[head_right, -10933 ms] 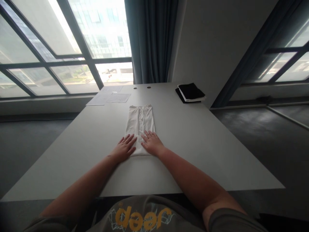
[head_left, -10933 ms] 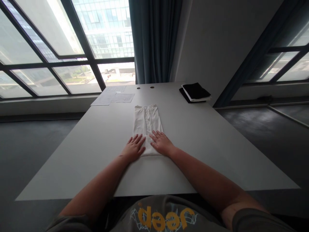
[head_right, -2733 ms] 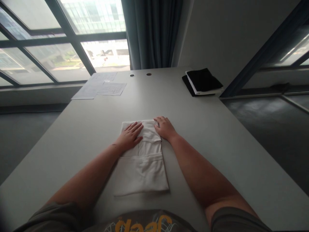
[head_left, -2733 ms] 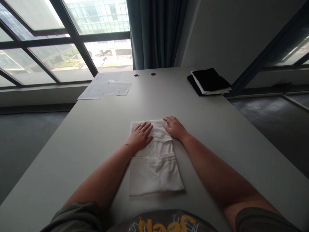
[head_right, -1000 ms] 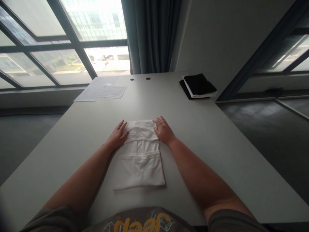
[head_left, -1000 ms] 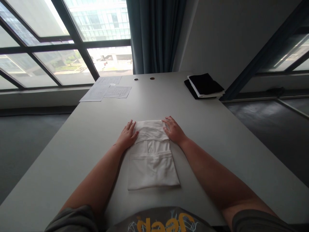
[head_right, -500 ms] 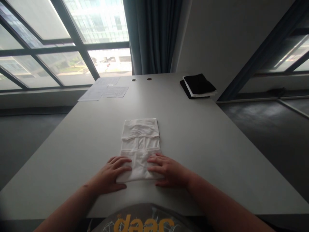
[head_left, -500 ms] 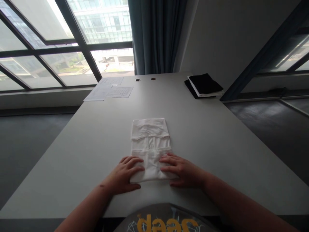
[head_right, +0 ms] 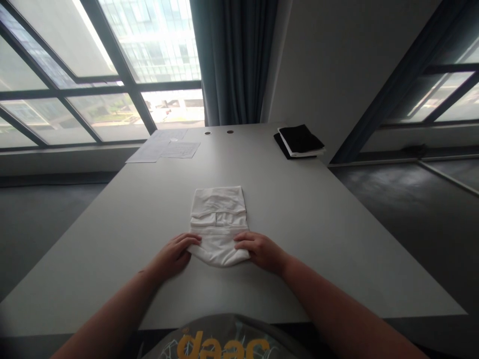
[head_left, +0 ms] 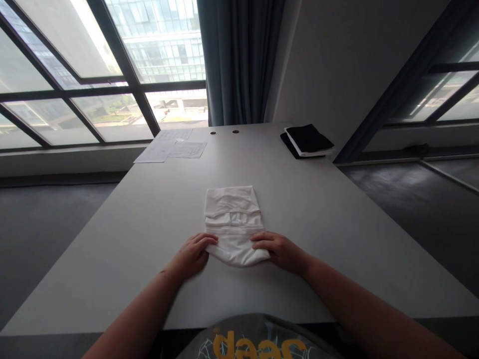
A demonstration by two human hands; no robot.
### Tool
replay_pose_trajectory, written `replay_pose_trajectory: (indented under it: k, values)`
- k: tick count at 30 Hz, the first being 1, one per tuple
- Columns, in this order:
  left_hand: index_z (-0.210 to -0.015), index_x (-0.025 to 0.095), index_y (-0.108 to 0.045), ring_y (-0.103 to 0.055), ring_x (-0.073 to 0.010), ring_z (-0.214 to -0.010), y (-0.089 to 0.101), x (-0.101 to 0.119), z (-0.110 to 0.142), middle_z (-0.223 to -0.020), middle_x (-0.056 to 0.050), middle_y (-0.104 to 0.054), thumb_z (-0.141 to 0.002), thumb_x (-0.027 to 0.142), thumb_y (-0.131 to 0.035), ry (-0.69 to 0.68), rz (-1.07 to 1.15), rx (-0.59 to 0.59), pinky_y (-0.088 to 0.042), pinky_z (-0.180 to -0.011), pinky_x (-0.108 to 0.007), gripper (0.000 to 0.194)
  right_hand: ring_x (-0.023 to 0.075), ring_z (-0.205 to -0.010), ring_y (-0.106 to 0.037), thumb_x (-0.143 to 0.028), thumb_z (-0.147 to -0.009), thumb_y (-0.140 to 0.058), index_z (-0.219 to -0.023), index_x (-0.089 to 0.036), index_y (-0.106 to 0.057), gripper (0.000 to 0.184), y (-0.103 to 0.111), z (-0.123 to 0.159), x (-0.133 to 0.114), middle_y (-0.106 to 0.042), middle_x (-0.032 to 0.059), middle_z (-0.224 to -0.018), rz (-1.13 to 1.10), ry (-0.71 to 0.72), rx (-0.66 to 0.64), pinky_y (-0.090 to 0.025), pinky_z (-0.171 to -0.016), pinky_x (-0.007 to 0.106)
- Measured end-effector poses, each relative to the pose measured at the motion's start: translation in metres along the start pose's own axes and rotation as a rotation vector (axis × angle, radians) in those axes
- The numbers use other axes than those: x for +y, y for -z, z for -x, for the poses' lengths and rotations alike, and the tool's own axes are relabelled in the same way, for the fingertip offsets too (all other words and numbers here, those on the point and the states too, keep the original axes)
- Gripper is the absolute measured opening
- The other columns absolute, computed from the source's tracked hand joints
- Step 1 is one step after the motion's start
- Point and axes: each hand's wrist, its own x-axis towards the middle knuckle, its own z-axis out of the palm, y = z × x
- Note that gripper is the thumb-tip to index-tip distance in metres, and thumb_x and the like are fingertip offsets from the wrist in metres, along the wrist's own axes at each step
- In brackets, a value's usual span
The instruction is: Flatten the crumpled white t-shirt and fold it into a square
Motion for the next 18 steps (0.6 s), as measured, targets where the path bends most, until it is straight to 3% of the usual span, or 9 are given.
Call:
replay_pose_trajectory:
  k: [6, 12, 18]
  values:
    - [-0.117, 0.025, -0.069, -0.07, -0.022, -0.114, 0.003, -0.002, 0.002, -0.117, -0.008, -0.077, -0.096, 0.021, -0.053, -0.034, 0.021, 0.073, -0.053, -0.107, -0.04, 0.027, 0.0235, -0.115, -0.07, -0.028, -0.101, -0.058, -0.114, -0.022, -0.073, 0.021, 0.007, -0.002, -0.006, -0.075, 0.0108, -0.12, -0.209, -0.111, 0.036, -0.054, -0.104, 0.039]
    - [-0.109, 0.024, -0.071, -0.074, -0.0209, -0.102, 0.002, 0.009, 0.001, -0.106, -0.007, -0.079, -0.103, 0.034, -0.049, 0.046, 0.033, 0.222, -0.058, -0.095, -0.035, 0.024, 0.0255, -0.105, -0.072, -0.047, -0.105, -0.05, -0.112, -0.02, -0.073, 0.036, 0.012, -0.002, -0.017, -0.077, 0.0094, -0.111, -0.282, -0.287, 0.057, -0.054, -0.096, 0.037]
    - [-0.117, 0.027, -0.07, -0.072, -0.0221, -0.113, -0.002, -0.002, 0.004, -0.12, -0.006, -0.077, -0.093, 0.035, -0.067, -0.034, 0.064, 0.03, -0.056, -0.101, -0.035, 0.026, 0.0218, -0.084, -0.066, -0.056, -0.104, -0.047, -0.102, -0.017, -0.074, 0.048, 0.016, -0.005, -0.019, -0.073, 0.0049, -0.088, -0.285, -0.359, 0.142, -0.052, -0.082, 0.031]
